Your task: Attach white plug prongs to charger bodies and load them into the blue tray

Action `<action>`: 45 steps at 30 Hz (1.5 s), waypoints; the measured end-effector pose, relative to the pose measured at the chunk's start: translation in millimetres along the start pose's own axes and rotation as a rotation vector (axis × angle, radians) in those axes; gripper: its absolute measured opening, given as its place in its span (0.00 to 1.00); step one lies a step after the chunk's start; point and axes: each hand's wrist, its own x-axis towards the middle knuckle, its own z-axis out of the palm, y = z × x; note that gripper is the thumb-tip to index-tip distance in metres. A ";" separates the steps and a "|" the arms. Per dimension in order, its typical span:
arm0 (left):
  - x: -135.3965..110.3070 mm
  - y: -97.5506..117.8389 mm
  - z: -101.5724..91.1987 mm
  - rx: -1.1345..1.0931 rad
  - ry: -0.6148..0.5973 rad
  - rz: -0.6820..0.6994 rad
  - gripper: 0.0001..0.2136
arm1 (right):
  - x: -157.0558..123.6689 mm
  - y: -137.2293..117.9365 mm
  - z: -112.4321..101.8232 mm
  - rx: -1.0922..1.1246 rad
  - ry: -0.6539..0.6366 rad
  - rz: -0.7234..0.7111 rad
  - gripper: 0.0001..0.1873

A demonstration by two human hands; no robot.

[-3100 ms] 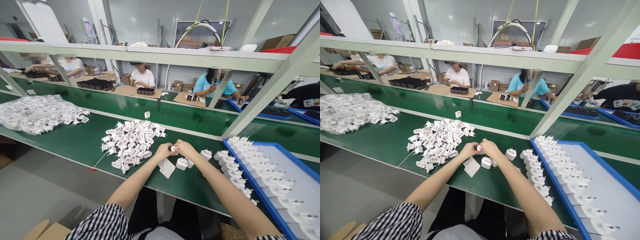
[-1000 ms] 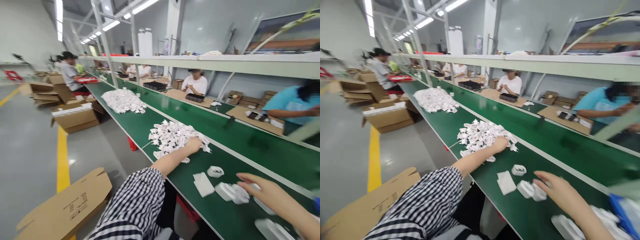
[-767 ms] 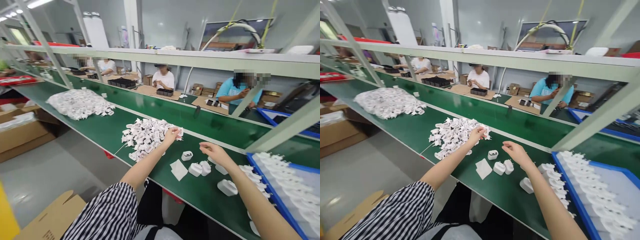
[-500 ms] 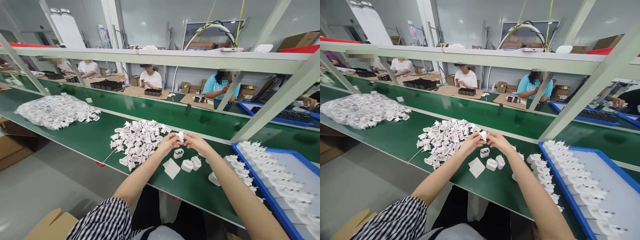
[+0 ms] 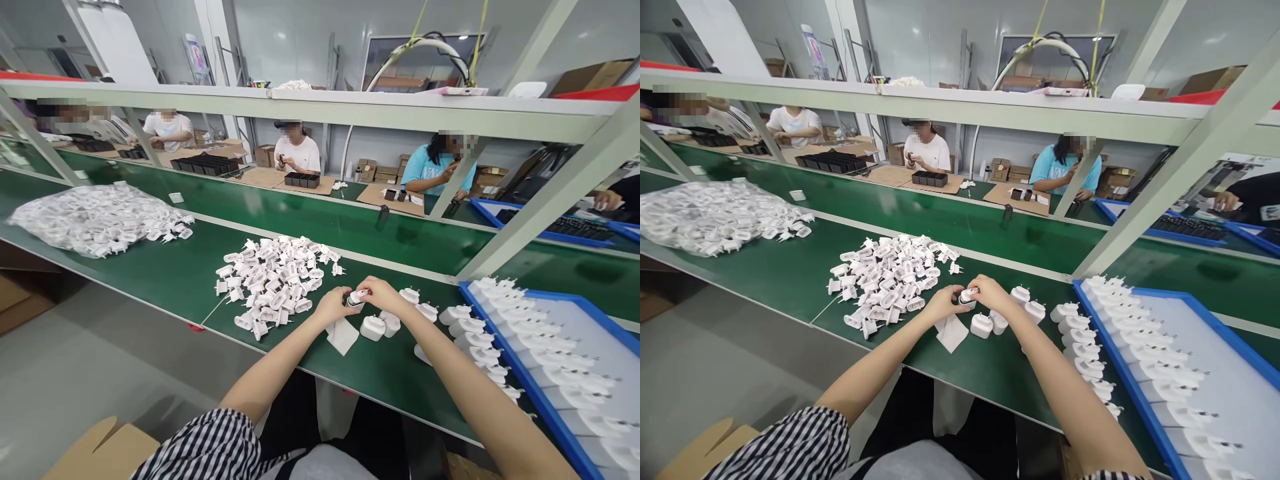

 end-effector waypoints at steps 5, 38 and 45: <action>-0.2 2.6 6.9 0.065 0.054 0.041 0.15 | 4.6 -2.3 4.3 -0.110 -0.093 -0.047 0.11; 19.5 -1.8 -35.3 0.307 -0.471 0.175 0.11 | -39.6 7.2 -63.9 0.027 -0.250 0.282 0.30; -15.6 9.1 -16.2 0.074 -0.553 -0.020 0.22 | -73.3 7.8 -38.0 0.217 -0.336 0.507 0.25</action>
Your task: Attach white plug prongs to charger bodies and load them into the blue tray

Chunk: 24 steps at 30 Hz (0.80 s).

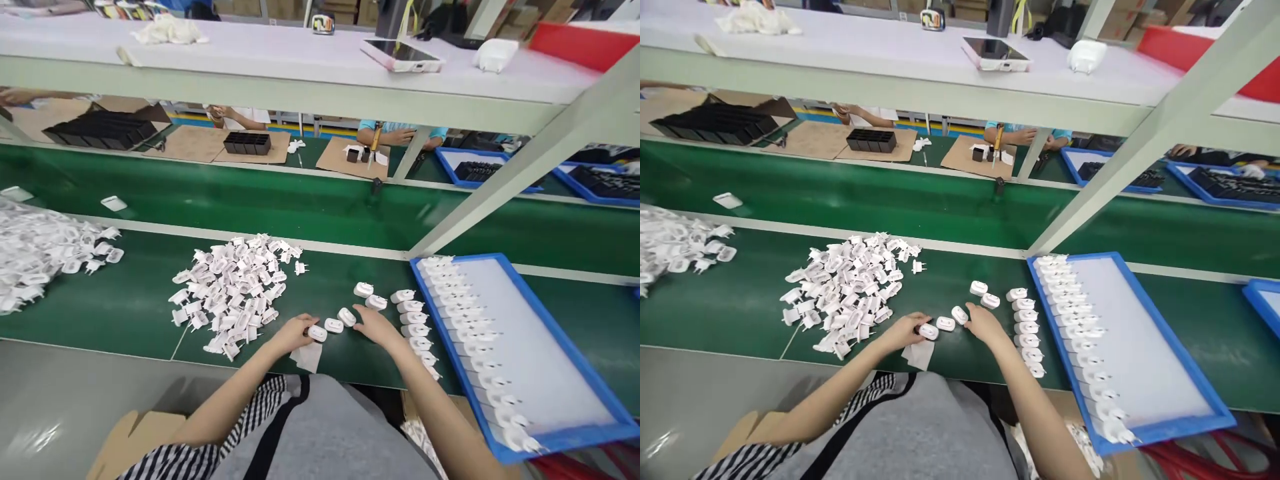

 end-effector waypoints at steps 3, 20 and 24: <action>6.0 16.7 16.0 -0.081 0.030 -0.089 0.34 | 7.6 -8.0 4.3 0.096 0.010 -0.044 0.23; 38.3 43.2 24.8 0.149 -0.003 0.071 0.42 | 8.5 -19.1 42.2 0.734 0.402 0.123 0.29; 46.6 109.4 17.4 0.120 0.099 0.201 0.40 | -31.4 -0.5 -5.5 0.809 0.573 0.053 0.26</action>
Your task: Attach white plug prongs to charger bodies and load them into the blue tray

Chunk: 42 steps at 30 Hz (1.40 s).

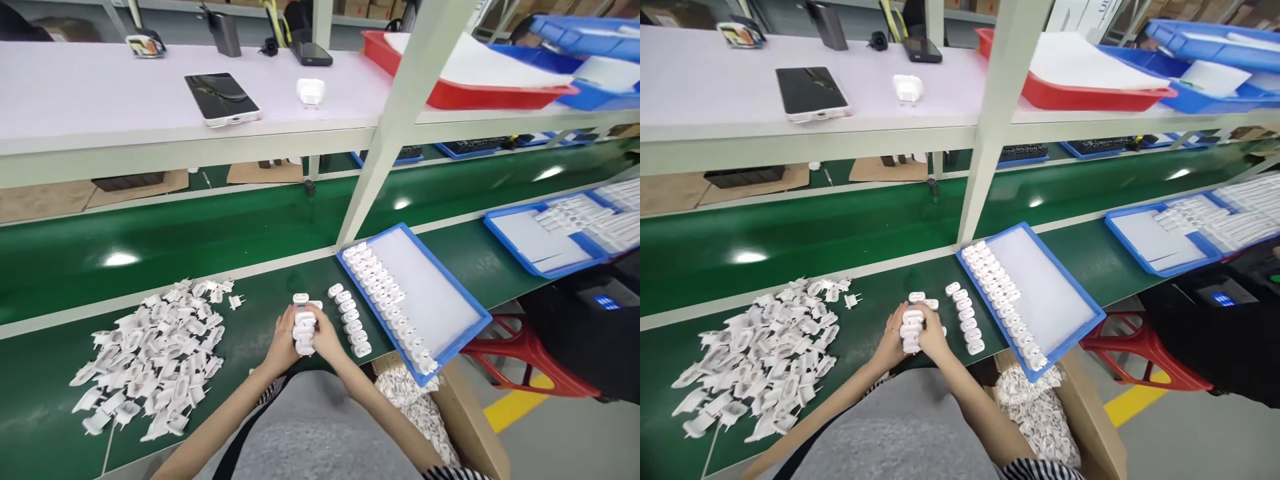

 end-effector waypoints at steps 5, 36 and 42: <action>65.3 131.8 38.0 -0.086 -0.008 0.212 0.40 | -19.4 -2.9 -151.4 0.009 0.204 0.062 0.28; 0.6 38.1 50.3 -0.020 -0.158 -0.604 0.34 | -15.3 145.2 -255.7 0.026 -0.224 0.582 0.30; 9.3 34.8 72.1 -0.085 -0.012 -0.447 0.21 | -27.2 126.0 -275.8 -0.236 0.003 0.559 0.27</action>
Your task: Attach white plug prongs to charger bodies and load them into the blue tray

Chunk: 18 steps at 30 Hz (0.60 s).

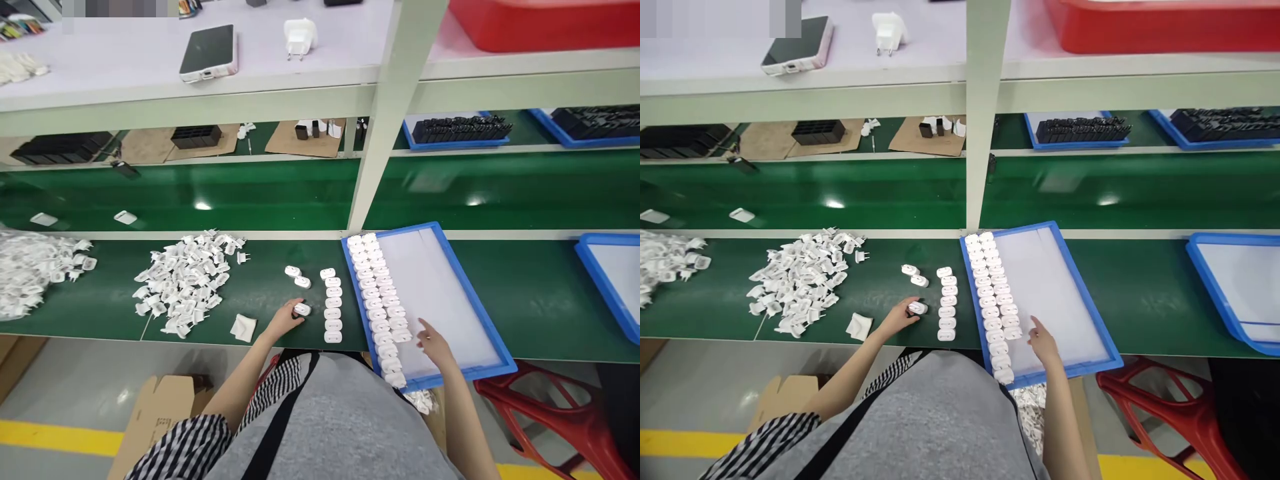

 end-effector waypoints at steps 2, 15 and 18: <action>2.1 0.0 1.2 -0.012 0.023 0.013 0.17 | -14.1 -14.5 -2.8 -0.085 0.185 -0.073 0.25; -19.4 0.2 31.2 -0.016 0.086 -0.006 0.10 | -28.8 -55.8 133.4 -0.206 -0.484 -0.322 0.51; -8.8 10.9 38.4 -0.134 0.151 -0.068 0.12 | -17.7 -49.0 138.5 -0.158 -0.489 -0.372 0.53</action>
